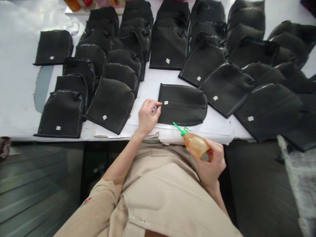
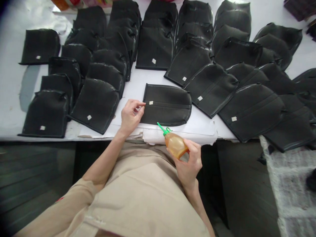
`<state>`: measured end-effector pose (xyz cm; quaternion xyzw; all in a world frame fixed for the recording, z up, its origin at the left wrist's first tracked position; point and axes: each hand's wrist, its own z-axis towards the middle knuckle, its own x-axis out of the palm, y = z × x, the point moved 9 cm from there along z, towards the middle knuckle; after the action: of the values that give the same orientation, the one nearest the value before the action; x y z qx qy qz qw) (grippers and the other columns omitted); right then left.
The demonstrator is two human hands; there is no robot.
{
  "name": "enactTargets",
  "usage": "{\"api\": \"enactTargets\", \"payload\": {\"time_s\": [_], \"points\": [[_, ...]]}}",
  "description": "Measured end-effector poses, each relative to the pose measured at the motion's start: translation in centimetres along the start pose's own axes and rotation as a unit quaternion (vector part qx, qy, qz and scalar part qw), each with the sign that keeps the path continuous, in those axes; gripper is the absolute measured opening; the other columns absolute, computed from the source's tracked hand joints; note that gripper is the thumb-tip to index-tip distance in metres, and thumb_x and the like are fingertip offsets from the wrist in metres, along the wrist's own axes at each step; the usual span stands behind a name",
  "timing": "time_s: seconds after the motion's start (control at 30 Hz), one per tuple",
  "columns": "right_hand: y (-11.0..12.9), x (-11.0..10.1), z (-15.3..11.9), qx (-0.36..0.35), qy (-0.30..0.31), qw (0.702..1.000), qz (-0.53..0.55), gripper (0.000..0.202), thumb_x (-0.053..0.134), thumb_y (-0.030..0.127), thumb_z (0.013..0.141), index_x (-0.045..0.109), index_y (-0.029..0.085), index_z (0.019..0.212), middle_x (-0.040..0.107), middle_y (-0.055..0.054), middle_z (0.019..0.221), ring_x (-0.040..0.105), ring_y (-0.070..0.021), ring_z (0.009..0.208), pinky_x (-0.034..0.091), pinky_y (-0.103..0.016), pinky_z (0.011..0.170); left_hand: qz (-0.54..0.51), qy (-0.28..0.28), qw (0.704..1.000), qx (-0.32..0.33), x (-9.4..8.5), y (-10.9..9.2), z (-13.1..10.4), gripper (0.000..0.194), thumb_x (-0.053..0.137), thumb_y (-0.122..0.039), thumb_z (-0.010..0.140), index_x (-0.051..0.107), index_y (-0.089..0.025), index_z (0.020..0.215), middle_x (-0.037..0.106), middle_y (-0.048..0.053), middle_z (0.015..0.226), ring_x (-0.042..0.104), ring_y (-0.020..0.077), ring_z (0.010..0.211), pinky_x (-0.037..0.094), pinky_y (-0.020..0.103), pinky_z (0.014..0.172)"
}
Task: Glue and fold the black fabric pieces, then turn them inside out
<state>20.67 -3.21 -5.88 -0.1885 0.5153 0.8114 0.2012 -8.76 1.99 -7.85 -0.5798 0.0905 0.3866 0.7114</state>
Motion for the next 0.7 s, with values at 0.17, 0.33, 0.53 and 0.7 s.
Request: {"api": "enactTargets", "payload": {"time_s": [0.17, 0.33, 0.53, 0.7], "points": [[0.5, 1.2, 0.5, -0.017, 0.022, 1.000, -0.006, 0.065, 0.090, 0.030, 0.071, 0.058, 0.025, 0.128, 0.063, -0.008, 0.112, 0.064, -0.0260, 0.100, 0.059, -0.043, 0.082, -0.015, 0.028, 0.999, -0.028, 0.0, 1.8, -0.6, 0.015, 0.063, -0.015, 0.089, 0.068, -0.019, 0.103, 0.062, 0.001, 0.090, 0.055, 0.0115, 0.068, 0.047, 0.025, 0.069], [1.4, 2.2, 1.0, -0.035, 0.038, 0.998, -0.021, 0.061, 0.088, 0.035, 0.075, 0.058, 0.026, 0.127, 0.064, -0.007, 0.111, 0.065, -0.0255, 0.099, 0.059, -0.043, 0.084, -0.045, 0.031, 0.997, -0.053, 0.2, 2.6, -0.4, 0.016, 0.064, -0.016, 0.087, 0.068, -0.018, 0.103, 0.064, 0.001, 0.090, 0.059, 0.0102, 0.067, 0.048, 0.024, 0.069], [2.8, 3.6, 1.7, -0.063, 0.061, 0.996, -0.027, 0.058, 0.085, 0.035, 0.078, 0.056, 0.026, 0.127, 0.065, -0.008, 0.111, 0.066, -0.0261, 0.101, 0.060, -0.042, 0.083, -0.067, 0.037, 0.993, -0.091, 0.5, 3.6, -0.3, 0.018, 0.066, -0.017, 0.084, 0.068, -0.019, 0.101, 0.066, 0.000, 0.088, 0.060, 0.0094, 0.064, 0.049, 0.022, 0.068], [3.8, 5.0, 2.1, -0.080, 0.086, 0.993, -0.015, 0.055, 0.083, 0.032, 0.080, 0.055, 0.026, 0.127, 0.065, -0.009, 0.111, 0.066, -0.0256, 0.101, 0.060, -0.041, 0.082, -0.058, 0.038, 0.992, -0.103, 0.6, 4.0, -0.2, 0.019, 0.068, -0.019, 0.083, 0.068, -0.019, 0.101, 0.068, 0.000, 0.086, 0.061, 0.0103, 0.064, 0.049, 0.022, 0.068]]}}
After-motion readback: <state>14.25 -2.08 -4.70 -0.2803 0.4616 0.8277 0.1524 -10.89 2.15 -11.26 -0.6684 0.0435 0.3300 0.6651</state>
